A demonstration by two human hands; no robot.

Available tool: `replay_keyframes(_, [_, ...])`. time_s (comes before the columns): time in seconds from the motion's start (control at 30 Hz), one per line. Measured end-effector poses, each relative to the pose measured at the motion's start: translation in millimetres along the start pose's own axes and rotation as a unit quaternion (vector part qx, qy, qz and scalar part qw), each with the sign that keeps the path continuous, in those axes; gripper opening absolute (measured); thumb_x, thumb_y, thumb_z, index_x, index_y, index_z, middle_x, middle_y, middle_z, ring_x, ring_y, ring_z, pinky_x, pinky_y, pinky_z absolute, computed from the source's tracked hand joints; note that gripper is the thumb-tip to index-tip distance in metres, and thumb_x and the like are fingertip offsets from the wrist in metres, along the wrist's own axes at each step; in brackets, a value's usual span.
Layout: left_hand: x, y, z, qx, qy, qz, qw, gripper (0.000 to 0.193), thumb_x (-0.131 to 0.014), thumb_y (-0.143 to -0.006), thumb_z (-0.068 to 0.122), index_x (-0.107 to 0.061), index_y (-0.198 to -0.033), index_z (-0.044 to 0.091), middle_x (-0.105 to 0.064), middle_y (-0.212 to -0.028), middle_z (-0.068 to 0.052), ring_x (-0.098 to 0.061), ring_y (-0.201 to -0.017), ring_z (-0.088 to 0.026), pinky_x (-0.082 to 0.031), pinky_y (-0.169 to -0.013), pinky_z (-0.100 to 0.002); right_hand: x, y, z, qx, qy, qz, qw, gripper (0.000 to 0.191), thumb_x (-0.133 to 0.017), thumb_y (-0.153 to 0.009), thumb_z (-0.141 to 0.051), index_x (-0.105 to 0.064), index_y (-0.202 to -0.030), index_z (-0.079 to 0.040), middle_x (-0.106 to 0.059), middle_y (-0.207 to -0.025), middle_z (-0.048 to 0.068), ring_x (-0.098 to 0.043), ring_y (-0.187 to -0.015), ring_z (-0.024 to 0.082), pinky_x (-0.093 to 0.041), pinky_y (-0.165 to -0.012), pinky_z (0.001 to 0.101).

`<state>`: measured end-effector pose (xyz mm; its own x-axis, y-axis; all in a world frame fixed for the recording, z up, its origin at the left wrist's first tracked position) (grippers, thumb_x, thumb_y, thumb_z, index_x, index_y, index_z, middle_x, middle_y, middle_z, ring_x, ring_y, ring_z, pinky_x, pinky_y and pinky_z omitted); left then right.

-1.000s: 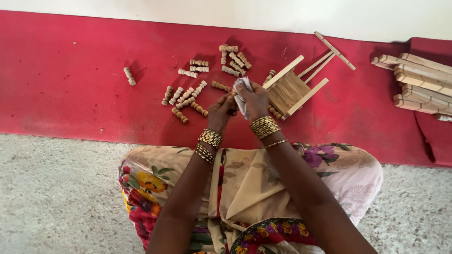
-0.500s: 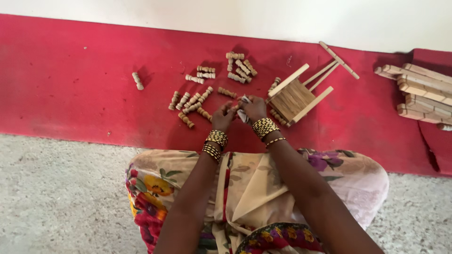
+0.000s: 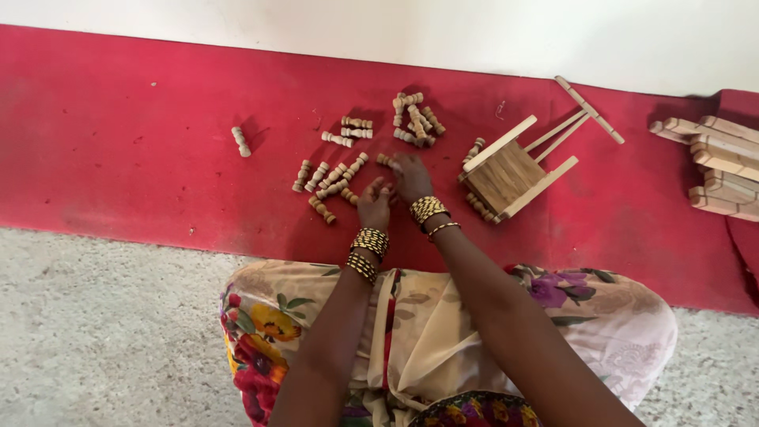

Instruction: The person sits on the floor and wipes small wooden toy pieces one at a time with a cloth, setting each cleaned piece back on the red mat. A small wooden toy cart and stacks of wooden sticks lie nearby on the mat.

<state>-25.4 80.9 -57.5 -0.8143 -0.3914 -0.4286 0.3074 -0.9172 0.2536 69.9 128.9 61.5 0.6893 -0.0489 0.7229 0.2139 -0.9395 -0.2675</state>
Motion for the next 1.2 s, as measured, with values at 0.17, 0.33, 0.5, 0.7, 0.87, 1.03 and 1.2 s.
replay_keyframes(0.17, [10, 4, 2, 0.011, -0.064, 0.045, 0.997, 0.041, -0.058, -0.102, 0.011, -0.053, -0.140, -0.002, -0.066, -0.126, -0.015, -0.069, -0.105, -0.021, -0.062, -0.084, -0.034, -12, 12, 7, -0.049, 0.076, -0.150, 0.985, 0.037, -0.074, -0.081, -0.017, -0.062, -0.115, -0.007, -0.054, -0.123, 0.019, -0.062, -0.106, 0.041, -0.055, -0.086, 0.0509])
replay_keyframes(0.33, [13, 10, 5, 0.060, -0.024, 0.052, 0.997, 0.048, -0.059, -0.102, 0.028, -0.052, -0.144, 0.005, -0.070, -0.113, -0.014, -0.068, -0.086, -0.018, -0.060, -0.071, -0.032, 20, 15, 8, 0.014, 0.099, -0.201, 0.974, 0.017, -0.066, -0.091, -0.008, -0.066, -0.108, -0.010, -0.060, -0.119, 0.012, -0.063, -0.105, 0.037, -0.054, -0.084, 0.0516])
replay_keyframes(0.5, [-19, 25, 9, 0.143, 0.005, -0.119, 0.983, 0.039, -0.070, -0.104, 0.022, -0.072, -0.125, -0.010, -0.076, -0.097, -0.012, -0.066, -0.073, -0.014, -0.052, -0.063, -0.027, 54, 24, 10, 0.099, 0.089, -0.206, 0.969, 0.029, -0.061, -0.084, 0.002, -0.070, -0.108, -0.011, -0.063, -0.115, 0.011, -0.065, -0.103, 0.034, -0.054, -0.082, 0.0504])
replay_keyframes(0.7, [-29, 40, 13, 0.207, 0.022, -0.151, 0.966, 0.030, -0.063, -0.098, 0.013, -0.069, -0.122, -0.004, -0.076, -0.093, -0.008, -0.070, -0.075, -0.013, -0.059, -0.069, -0.027, 74, 28, 19, 0.043, -0.092, -0.078, 0.992, 0.028, -0.063, -0.092, -0.013, -0.066, -0.120, -0.008, -0.067, -0.113, 0.011, -0.069, -0.102, 0.027, -0.059, -0.089, 0.0431])
replay_keyframes(0.87, [-37, 43, 6, 0.195, 0.105, -0.171, 0.960, 0.029, -0.061, -0.100, 0.017, -0.067, -0.122, 0.000, -0.071, -0.093, -0.004, -0.069, -0.078, -0.012, -0.059, -0.069, -0.028, 67, 26, 26, -0.073, -0.006, -0.011, 0.997, 0.036, -0.080, -0.095, -0.033, -0.067, -0.107, -0.002, -0.061, -0.111, 0.017, -0.065, -0.096, 0.031, -0.057, -0.083, 0.0430])
replay_keyframes(1.03, [-35, 35, 9, 0.150, 0.112, -0.129, 0.974, 0.031, -0.058, -0.106, 0.020, -0.067, -0.123, -0.004, -0.072, -0.097, -0.011, -0.069, -0.079, -0.017, -0.061, -0.070, -0.031, 53, 44, -8, 0.060, -0.115, 0.037, 0.991, 0.021, -0.066, -0.102, -0.015, -0.068, -0.121, -0.005, -0.054, -0.118, 0.021, -0.062, -0.101, 0.031, -0.061, -0.080, 0.0375])
replay_keyframes(1.2, [-31, 42, 2, 0.190, 0.124, -0.098, 0.969, 0.030, -0.052, -0.100, 0.014, -0.062, -0.126, 0.004, -0.074, -0.102, -0.007, -0.074, -0.084, -0.018, -0.064, -0.074, -0.033, 61, 52, -19, 0.127, -0.115, 0.084, 0.982, 0.023, -0.071, -0.091, 0.000, -0.075, -0.113, -0.008, -0.062, -0.113, 0.014, -0.067, -0.102, 0.028, -0.062, -0.084, 0.0394])
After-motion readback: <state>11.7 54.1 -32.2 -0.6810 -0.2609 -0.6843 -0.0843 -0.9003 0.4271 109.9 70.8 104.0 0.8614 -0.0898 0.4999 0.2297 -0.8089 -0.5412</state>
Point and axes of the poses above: each hand's wrist, its own y-axis away from the middle knuckle, its own x-axis out of the back of the hand, z = x × y, the point moved 7 cm from there along -y, towards the middle knuckle
